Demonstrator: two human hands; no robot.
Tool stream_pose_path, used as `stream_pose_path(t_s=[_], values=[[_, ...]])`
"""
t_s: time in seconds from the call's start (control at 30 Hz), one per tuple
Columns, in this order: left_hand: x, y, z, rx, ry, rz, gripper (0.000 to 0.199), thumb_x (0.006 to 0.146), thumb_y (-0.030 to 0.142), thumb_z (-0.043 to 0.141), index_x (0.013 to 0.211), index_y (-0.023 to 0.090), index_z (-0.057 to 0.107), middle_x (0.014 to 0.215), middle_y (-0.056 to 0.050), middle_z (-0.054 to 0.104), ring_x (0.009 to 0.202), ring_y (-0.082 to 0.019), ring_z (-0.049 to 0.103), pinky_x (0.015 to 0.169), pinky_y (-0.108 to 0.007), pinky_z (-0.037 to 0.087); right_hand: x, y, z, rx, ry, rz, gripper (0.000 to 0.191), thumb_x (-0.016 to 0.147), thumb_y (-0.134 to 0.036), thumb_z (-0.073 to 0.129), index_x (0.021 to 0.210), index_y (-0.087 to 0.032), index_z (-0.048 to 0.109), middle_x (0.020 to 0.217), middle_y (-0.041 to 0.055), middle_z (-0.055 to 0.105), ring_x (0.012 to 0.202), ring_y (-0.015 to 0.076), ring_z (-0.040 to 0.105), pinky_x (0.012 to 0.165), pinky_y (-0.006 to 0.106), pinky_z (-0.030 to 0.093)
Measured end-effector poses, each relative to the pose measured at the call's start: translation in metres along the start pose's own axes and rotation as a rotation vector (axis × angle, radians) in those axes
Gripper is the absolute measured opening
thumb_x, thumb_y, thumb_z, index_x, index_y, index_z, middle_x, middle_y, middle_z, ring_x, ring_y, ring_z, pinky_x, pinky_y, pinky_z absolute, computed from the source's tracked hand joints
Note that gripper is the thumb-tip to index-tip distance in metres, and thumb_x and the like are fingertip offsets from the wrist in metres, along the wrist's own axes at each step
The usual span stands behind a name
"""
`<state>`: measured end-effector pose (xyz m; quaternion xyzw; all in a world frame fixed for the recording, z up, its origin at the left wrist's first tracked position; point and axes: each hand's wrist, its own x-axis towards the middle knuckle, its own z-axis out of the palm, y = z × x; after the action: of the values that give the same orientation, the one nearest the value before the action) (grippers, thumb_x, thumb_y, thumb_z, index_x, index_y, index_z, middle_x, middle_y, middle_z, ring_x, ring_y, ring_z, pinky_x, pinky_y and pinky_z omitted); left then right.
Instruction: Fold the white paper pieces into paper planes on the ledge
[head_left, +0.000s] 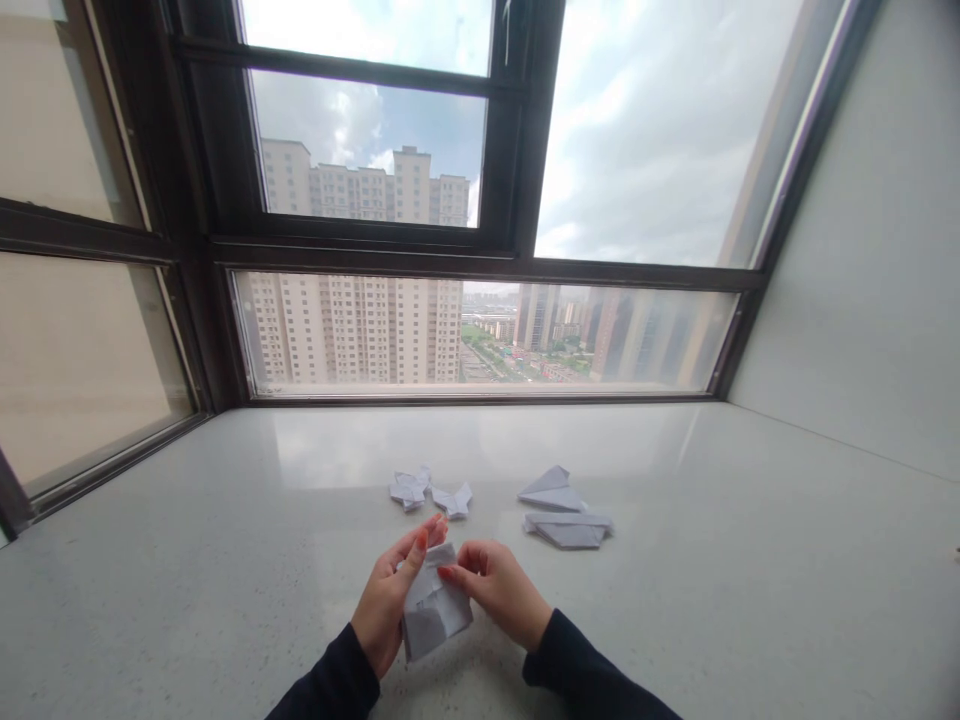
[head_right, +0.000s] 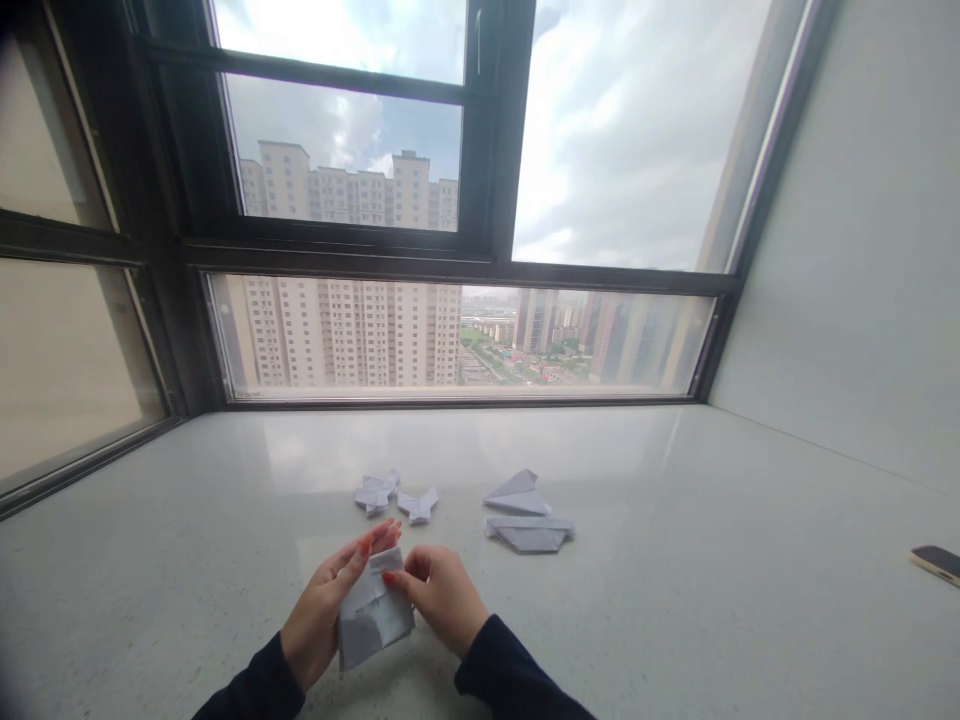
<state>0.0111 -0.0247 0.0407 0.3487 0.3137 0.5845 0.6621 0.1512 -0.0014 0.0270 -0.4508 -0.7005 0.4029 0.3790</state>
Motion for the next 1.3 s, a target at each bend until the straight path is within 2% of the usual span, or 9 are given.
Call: stream_pose_path(t_s=[0.13,0.27,0.4,0.57,0.73,0.9,1.03,1.17,1.3], values=[[0.0,0.0,-0.002,-0.068,-0.012,-0.019,0.036,0.066,0.032,0.063,0.099,0.018,0.061,0.122,-0.009,0.049,0.118,-0.022,0.037,0.1,-0.034,0.027,-0.011,0.001,-0.022,-0.445,0.06,0.053,0.026,0.071,-0.033,0.055,0.052,-0.015,0.052,0.049,-0.0029,0.049,0.048,0.0093,0.042,0.045,0.021,0.026],[0.002,-0.001,-0.009,-0.124,-0.062,-0.054,0.034,0.075,0.038,0.051,0.1,0.016,0.06,0.124,-0.009,0.048,0.119,-0.021,0.035,0.101,-0.036,0.023,-0.028,0.009,-0.05,-0.869,0.121,0.058,0.017,0.074,-0.024,0.052,0.06,-0.016,0.056,0.06,0.0025,0.057,0.057,0.0144,0.05,0.052,0.023,0.03],[0.004,0.002,-0.013,-0.144,-0.069,-0.082,0.04,0.081,0.042,0.037,0.101,0.014,0.058,0.123,-0.01,0.048,0.117,-0.02,0.037,0.101,-0.035,0.023,-0.046,0.021,-0.081,-1.093,0.191,0.057,0.019,0.078,-0.025,0.046,0.063,-0.017,0.056,0.066,0.0055,0.059,0.063,0.0183,0.054,0.058,0.026,0.034],[0.006,0.009,-0.014,-0.149,-0.04,-0.098,0.044,0.083,0.043,0.03,0.102,0.013,0.058,0.12,-0.011,0.051,0.115,-0.02,0.041,0.1,-0.035,0.024,-0.06,0.037,-0.118,-1.155,0.274,-0.009,0.023,0.08,-0.025,0.044,0.061,-0.019,0.054,0.062,0.0046,0.059,0.061,0.0181,0.055,0.058,0.026,0.036],[0.005,0.013,-0.013,-0.055,-0.035,-0.102,0.047,0.081,0.048,0.031,0.102,0.015,0.058,0.12,-0.01,0.051,0.116,-0.022,0.039,0.099,-0.037,0.025,-0.067,0.049,-0.138,-1.24,0.325,-0.064,0.028,0.081,-0.03,0.042,0.057,-0.02,0.052,0.055,0.0037,0.057,0.058,0.0186,0.055,0.055,0.026,0.036],[0.004,0.015,-0.011,-0.012,-0.023,-0.111,0.049,0.079,0.05,0.032,0.101,0.015,0.058,0.12,-0.011,0.051,0.115,-0.023,0.041,0.096,-0.039,0.029,-0.071,0.052,-0.144,-1.242,0.322,-0.014,0.025,0.08,-0.029,0.044,0.058,-0.02,0.052,0.057,0.0031,0.057,0.056,0.0179,0.055,0.055,0.026,0.036],[0.002,0.015,-0.009,-0.019,-0.011,-0.133,0.047,0.079,0.049,0.034,0.1,0.015,0.059,0.119,-0.011,0.052,0.113,-0.023,0.042,0.094,-0.038,0.031,-0.073,0.049,-0.143,-1.227,0.339,0.014,0.02,0.078,-0.028,0.046,0.061,-0.02,0.052,0.059,0.0032,0.057,0.062,0.0193,0.054,0.058,0.028,0.036],[0.002,0.015,-0.009,-0.027,0.013,-0.115,0.046,0.079,0.048,0.035,0.097,0.014,0.061,0.116,-0.012,0.055,0.111,-0.023,0.045,0.094,-0.038,0.032,-0.075,0.051,-0.143,-1.192,0.393,-0.043,0.005,0.075,-0.022,0.049,0.076,-0.021,0.054,0.069,0.0034,0.058,0.071,0.0206,0.052,0.063,0.029,0.037],[0.004,0.017,-0.011,-0.041,0.035,-0.078,0.045,0.079,0.046,0.035,0.096,0.013,0.061,0.111,-0.012,0.058,0.11,-0.023,0.046,0.094,-0.039,0.032,-0.075,0.052,-0.147,-1.182,0.41,-0.096,0.016,0.074,-0.019,0.052,0.09,-0.02,0.052,0.08,0.0045,0.057,0.078,0.0208,0.051,0.066,0.03,0.037]])
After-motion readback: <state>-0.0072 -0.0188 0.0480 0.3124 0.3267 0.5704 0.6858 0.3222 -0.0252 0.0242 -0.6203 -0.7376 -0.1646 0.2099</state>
